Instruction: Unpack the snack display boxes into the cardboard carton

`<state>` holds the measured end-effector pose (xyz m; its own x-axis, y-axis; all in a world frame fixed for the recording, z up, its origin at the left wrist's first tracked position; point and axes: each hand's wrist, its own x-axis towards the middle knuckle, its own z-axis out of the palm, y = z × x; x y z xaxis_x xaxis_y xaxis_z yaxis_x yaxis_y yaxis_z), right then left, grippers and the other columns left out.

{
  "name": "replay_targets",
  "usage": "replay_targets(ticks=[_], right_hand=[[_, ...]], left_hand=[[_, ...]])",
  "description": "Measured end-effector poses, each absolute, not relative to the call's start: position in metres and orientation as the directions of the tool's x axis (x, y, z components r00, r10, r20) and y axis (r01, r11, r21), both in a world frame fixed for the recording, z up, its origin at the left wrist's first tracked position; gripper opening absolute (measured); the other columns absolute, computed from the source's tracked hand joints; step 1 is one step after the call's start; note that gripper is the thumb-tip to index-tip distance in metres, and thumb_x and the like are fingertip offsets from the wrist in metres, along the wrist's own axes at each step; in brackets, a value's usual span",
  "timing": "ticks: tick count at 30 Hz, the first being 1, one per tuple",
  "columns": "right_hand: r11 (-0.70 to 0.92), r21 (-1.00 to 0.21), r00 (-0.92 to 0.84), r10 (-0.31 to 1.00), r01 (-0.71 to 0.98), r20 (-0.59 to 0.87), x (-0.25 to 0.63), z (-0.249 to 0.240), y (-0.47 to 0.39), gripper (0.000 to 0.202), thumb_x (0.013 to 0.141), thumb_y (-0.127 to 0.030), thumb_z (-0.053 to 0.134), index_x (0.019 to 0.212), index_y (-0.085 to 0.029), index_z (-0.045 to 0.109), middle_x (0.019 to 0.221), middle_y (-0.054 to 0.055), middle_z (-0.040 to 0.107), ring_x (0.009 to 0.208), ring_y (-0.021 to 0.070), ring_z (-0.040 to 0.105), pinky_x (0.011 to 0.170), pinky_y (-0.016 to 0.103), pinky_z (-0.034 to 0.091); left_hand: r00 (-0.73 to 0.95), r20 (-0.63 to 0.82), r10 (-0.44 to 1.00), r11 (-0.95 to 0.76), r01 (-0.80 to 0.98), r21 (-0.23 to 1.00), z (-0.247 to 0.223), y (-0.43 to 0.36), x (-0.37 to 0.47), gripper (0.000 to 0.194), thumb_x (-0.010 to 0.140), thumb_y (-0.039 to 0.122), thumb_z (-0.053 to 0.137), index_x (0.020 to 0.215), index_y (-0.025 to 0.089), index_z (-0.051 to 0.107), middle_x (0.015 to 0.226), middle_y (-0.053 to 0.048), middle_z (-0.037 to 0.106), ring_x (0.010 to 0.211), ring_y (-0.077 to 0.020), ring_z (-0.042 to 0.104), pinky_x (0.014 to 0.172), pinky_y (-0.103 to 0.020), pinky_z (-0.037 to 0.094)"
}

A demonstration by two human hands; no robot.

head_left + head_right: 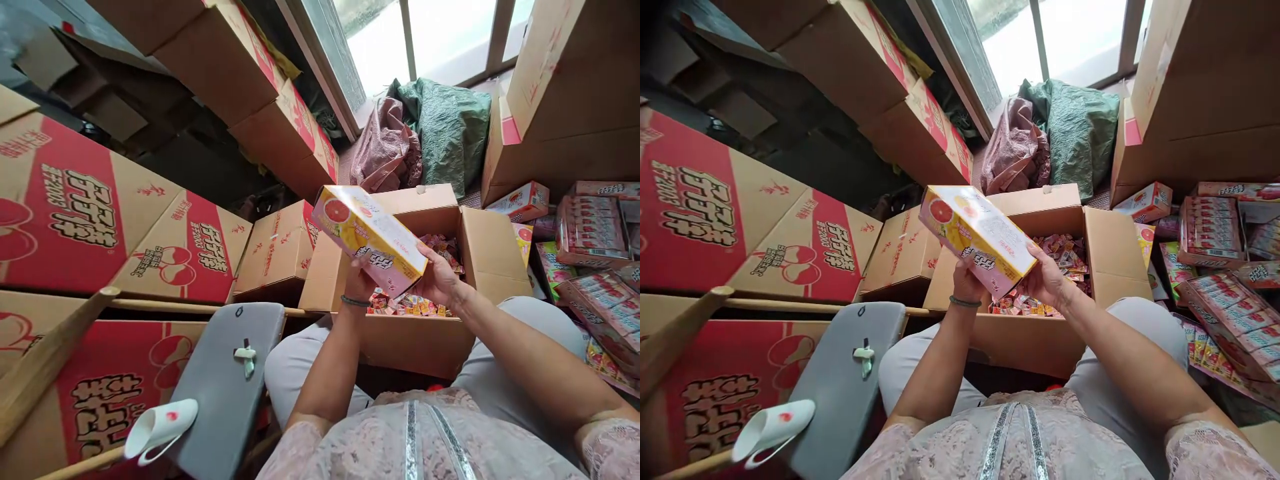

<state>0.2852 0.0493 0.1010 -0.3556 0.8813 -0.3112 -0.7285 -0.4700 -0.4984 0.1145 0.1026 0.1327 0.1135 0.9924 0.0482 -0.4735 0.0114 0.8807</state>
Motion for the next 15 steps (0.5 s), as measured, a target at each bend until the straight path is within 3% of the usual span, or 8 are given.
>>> replay_targets(ticks=[5, 9, 11, 13, 15], right_hand=[[-0.457, -0.657, -0.294, 0.89, -0.6, -0.349, 0.291, 0.08, 0.062, 0.038, 0.087, -0.049, 0.076, 0.114, -0.023, 0.075, 0.096, 0.006, 0.082, 0.084, 0.0217, 0.076, 0.07, 0.03, 0.06], [-0.414, -0.645, -0.332, 0.909, -0.643, -0.252, 0.288, 0.074, 0.072, 0.042, 0.072, -0.041, 0.09, 0.105, -0.018, 0.078, 0.104, 0.01, 0.083, 0.105, 0.0291, 0.076, 0.093, 0.038, 0.061], [-0.396, -0.633, -0.337, 0.916, -0.665, -0.219, 0.287, 0.074, 0.073, 0.047, 0.064, -0.037, 0.096, 0.103, -0.017, 0.078, 0.106, 0.011, 0.083, 0.107, 0.0306, 0.076, 0.098, 0.041, 0.061], [-0.392, -0.618, -0.322, 0.919, -0.682, -0.229, 0.286, 0.073, 0.074, 0.048, 0.065, -0.04, 0.096, 0.102, -0.017, 0.078, 0.105, 0.012, 0.083, 0.105, 0.0307, 0.077, 0.097, 0.041, 0.062], [-0.377, -0.601, -0.29, 0.926, -0.705, -0.24, 0.283, 0.072, 0.077, 0.049, 0.076, -0.056, 0.087, 0.105, -0.018, 0.077, 0.102, 0.011, 0.083, 0.102, 0.0312, 0.078, 0.094, 0.044, 0.063]], left_hand=[[0.198, -0.077, 0.977, 0.165, -0.475, 0.864, 0.122, 0.103, 0.099, 0.062, 0.059, 0.037, 0.077, 0.118, 0.021, 0.074, 0.121, -0.01, 0.08, 0.136, -0.0416, 0.064, 0.107, -0.049, 0.059], [0.386, -0.265, 0.884, 0.406, -0.351, 0.843, 0.109, 0.089, 0.086, 0.072, 0.05, 0.029, 0.078, 0.121, 0.017, 0.074, 0.12, -0.014, 0.08, 0.131, -0.048, 0.065, 0.111, -0.057, 0.056], [0.414, -0.273, 0.868, 0.429, -0.351, 0.832, 0.101, 0.083, 0.082, 0.073, 0.049, 0.029, 0.077, 0.122, 0.017, 0.075, 0.123, -0.013, 0.08, 0.133, -0.0485, 0.064, 0.113, -0.057, 0.055], [0.392, -0.244, 0.887, 0.397, -0.38, 0.835, 0.094, 0.078, 0.079, 0.071, 0.054, 0.033, 0.077, 0.123, 0.018, 0.075, 0.124, -0.013, 0.079, 0.134, -0.0468, 0.064, 0.114, -0.056, 0.055], [0.358, -0.225, 0.906, 0.362, -0.382, 0.85, 0.09, 0.076, 0.075, 0.068, 0.057, 0.035, 0.078, 0.124, 0.02, 0.074, 0.123, -0.011, 0.08, 0.132, -0.0448, 0.066, 0.113, -0.056, 0.056]])
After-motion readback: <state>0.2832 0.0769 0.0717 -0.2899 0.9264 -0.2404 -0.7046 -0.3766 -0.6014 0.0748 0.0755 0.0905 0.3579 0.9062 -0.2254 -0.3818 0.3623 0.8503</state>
